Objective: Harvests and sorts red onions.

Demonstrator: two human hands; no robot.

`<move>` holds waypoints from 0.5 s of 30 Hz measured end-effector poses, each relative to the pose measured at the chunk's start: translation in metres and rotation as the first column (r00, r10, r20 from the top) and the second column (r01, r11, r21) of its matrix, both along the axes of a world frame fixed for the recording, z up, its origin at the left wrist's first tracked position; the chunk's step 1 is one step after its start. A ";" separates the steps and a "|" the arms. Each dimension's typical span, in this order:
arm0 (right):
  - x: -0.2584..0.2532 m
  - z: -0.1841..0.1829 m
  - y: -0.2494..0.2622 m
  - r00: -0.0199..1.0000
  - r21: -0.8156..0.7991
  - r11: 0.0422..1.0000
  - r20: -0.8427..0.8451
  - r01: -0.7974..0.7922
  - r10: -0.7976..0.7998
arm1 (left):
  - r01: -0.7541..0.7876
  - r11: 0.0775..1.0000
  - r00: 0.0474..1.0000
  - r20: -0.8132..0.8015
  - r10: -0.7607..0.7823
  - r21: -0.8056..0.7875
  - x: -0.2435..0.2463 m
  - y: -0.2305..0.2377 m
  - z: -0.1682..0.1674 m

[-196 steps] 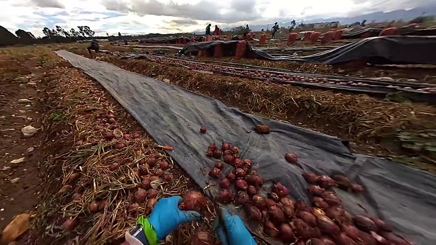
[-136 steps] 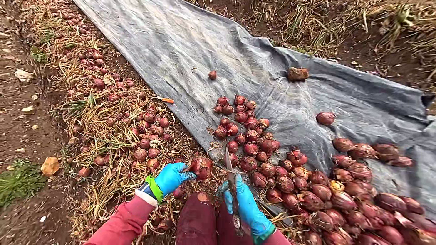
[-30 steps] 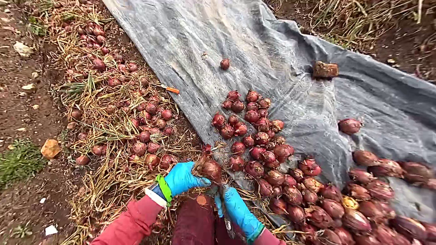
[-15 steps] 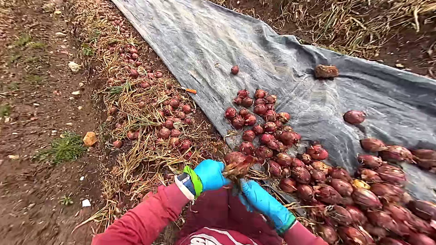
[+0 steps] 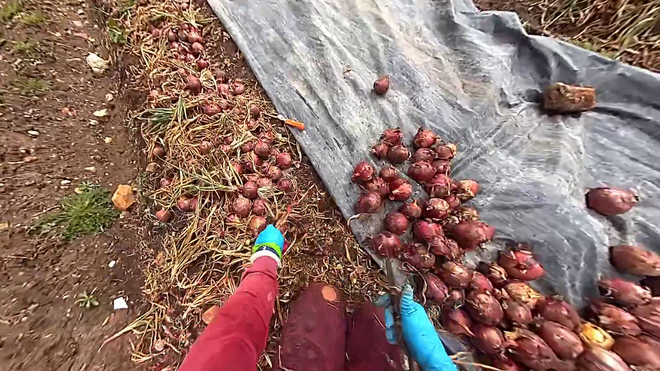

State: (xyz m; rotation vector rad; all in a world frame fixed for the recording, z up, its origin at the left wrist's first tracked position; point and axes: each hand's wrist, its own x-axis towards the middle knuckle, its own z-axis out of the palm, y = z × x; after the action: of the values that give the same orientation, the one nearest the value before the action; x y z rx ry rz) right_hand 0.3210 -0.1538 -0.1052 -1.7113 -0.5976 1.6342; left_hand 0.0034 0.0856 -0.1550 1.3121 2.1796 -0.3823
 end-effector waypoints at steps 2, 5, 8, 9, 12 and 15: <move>-0.008 -0.009 -0.005 0.999 -0.077 0.996 -0.032 0.037 -0.040 | -0.113 0.993 0.993 -0.024 0.113 0.024 0.013 -0.002 -0.031; -0.014 -0.013 -0.006 0.994 -0.135 0.989 -0.083 0.063 -0.075 | -0.190 0.980 0.978 -0.072 0.195 0.061 0.027 -0.005 -0.051; -0.013 -0.013 0.000 0.989 -0.139 0.989 -0.131 0.050 -0.068 | -0.126 0.992 0.982 -0.148 0.120 -0.029 0.020 0.011 -0.041; -0.012 -0.013 0.000 0.989 -0.134 0.990 -0.134 0.049 -0.068 | -0.097 0.994 0.984 -0.155 0.088 -0.050 0.017 0.018 -0.038; -0.006 -0.013 -0.009 0.990 -0.134 0.989 -0.120 0.064 -0.080 | 0.037 0.987 0.981 -0.182 -0.066 -0.155 0.036 0.019 0.008; -0.003 -0.007 -0.018 0.991 -0.106 0.991 -0.104 0.078 -0.089 | 0.150 0.890 0.986 0.005 -0.164 -0.430 0.100 0.003 0.164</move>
State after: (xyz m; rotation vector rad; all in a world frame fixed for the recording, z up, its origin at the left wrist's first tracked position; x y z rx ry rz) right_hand 0.3184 -0.1719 -0.1120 -1.6832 -0.3917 1.7107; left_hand 0.1029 0.0882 0.0086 1.2330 1.8694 -0.8982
